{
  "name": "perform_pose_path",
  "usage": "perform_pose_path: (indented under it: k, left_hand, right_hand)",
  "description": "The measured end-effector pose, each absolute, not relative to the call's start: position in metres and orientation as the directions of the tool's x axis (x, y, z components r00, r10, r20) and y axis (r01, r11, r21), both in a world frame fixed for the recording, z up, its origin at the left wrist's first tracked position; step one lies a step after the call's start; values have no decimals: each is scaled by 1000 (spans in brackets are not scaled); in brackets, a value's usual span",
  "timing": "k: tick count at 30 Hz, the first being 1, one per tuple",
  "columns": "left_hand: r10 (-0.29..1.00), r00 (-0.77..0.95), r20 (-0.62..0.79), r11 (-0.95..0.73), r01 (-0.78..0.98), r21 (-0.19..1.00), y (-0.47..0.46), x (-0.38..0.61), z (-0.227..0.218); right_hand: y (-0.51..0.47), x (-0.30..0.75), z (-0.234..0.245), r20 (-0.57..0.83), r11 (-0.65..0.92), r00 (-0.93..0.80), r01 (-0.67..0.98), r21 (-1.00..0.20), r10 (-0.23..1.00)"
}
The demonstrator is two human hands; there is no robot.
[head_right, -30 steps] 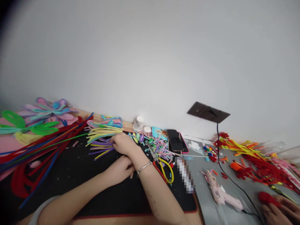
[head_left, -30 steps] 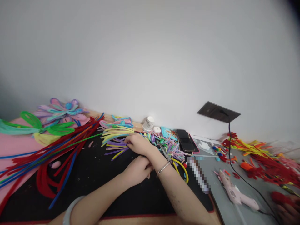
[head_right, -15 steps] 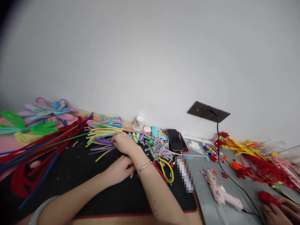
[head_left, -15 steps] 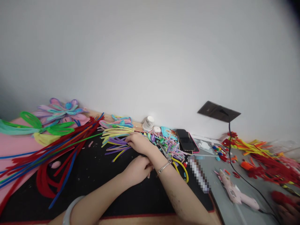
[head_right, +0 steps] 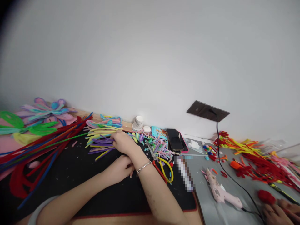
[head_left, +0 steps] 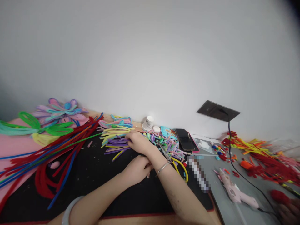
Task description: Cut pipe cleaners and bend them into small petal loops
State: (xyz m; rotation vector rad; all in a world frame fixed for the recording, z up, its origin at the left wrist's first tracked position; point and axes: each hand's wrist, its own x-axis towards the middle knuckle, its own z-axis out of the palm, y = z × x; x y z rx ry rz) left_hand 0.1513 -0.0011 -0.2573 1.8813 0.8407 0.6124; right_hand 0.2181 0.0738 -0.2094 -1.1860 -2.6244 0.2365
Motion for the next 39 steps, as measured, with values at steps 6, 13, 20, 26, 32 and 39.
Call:
perform_pose_path:
  k: [6, 13, 20, 26, 32, 39]
  left_hand:
    - [758, 643, 110, -334, 237, 912, 0, 149, -254]
    - [875, 482, 37, -122, 145, 982, 8, 148, -254]
    - [937, 350, 7, -2, -14, 1000, 17, 144, -244]
    - [955, 295, 36, -9, -95, 995, 20, 142, -238]
    - [946, 320, 58, -59, -4, 998, 20, 141, -241]
    - [935, 354, 21, -27, 14, 1000, 20, 142, -240]
  right_hand:
    - [72, 224, -200, 250, 560, -505, 684, -468, 826]
    - [53, 264, -186, 136, 152, -134, 116, -981, 982]
    - [13, 303, -198, -4, -3, 6, -196, -981, 1000]
    - [-11, 292, -229, -144, -160, -160, -91, -983, 976]
    - [-15, 283, -238, -118, -117, -161, 19, -993, 980]
    - [-15, 283, -242, -105, -105, -65, 0, -994, 992]
